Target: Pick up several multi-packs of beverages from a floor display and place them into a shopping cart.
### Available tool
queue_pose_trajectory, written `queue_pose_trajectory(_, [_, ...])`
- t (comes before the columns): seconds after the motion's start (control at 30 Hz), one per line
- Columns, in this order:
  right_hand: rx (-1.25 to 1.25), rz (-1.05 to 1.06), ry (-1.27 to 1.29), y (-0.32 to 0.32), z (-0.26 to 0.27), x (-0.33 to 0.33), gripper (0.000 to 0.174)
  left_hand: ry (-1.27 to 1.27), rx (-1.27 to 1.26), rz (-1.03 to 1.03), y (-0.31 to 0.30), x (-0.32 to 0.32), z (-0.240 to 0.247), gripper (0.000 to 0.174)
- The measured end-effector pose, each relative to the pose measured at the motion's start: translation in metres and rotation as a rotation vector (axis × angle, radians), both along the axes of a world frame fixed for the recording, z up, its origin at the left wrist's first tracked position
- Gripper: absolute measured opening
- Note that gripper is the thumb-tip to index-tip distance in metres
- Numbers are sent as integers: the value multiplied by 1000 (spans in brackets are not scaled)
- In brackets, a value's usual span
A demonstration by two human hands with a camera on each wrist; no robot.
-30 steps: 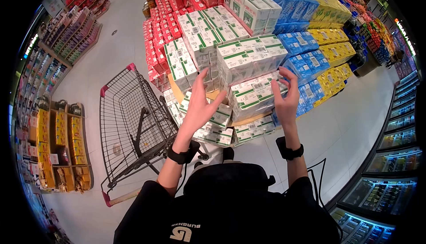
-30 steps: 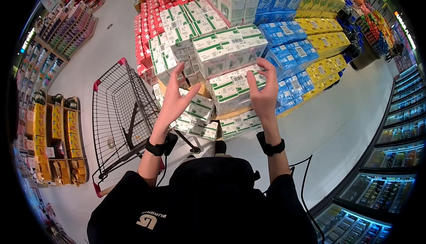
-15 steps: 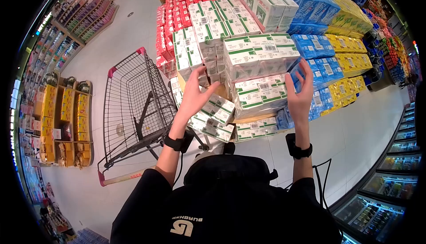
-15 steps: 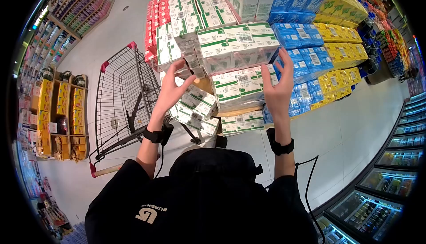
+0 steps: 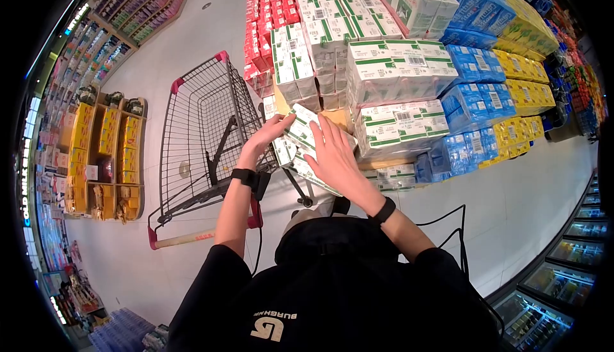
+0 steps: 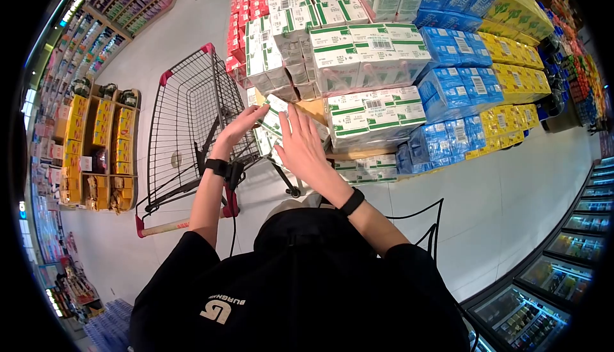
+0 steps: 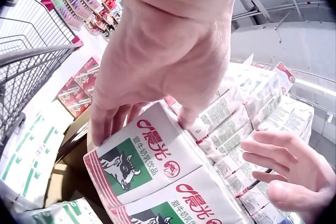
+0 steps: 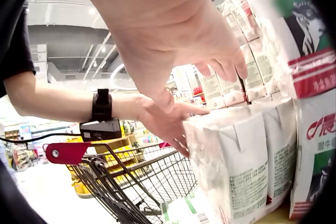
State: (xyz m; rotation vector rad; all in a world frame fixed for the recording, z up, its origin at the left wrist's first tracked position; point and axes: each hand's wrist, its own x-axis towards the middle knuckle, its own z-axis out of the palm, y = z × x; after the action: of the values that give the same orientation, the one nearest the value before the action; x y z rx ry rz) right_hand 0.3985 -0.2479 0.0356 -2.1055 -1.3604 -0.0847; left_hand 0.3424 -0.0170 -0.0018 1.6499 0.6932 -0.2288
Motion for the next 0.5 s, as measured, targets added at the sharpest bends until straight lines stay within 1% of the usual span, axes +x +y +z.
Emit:
queue_pose_trajectory(0.03, [-21,-28,-36,8,-7,3,71,46,22,-30,-4,4,8,100])
queue_pose_trajectory(0.07, [-43,-57,-70,16,-14,5,72,47,-4,-38,-5,6,9,103])
queue_pose_trajectory(0.1, [-76,-112,-109,22,-19,8,81,51,-32,-48,-4,7,7,106])
queue_pose_trajectory(0.17, [-170,-165,-37,25,-28,10,84,35,-85,-88,2,10,-1,109])
queue_pose_trajectory(0.2, [-217,-190,-2,27,-31,10,86,55,-69,-102,5,12,-4,108])
queue_pose_trajectory(0.23, [-235,-207,-73,27,-34,11,92,75,-54,-116,8,14,-6,107])
queue_pose_trajectory(0.27, [-244,-203,-82,26,-36,12,91,95,-37,-129,11,14,-8,106])
queue_pose_trajectory(0.3, [-254,-200,-88,25,-37,12,91,109,7,-126,10,14,-6,98])
queue_pose_trajectory(0.4, [-248,-195,-91,22,-38,12,91,68,-46,-197,19,15,-26,91])
queue_pose_trajectory(0.43, [-244,-194,-83,21,-38,12,91,66,5,-196,8,12,-6,86])
queue_pose_trajectory(0.5, [-233,-187,-78,19,-39,12,91,44,6,-210,4,8,1,86])
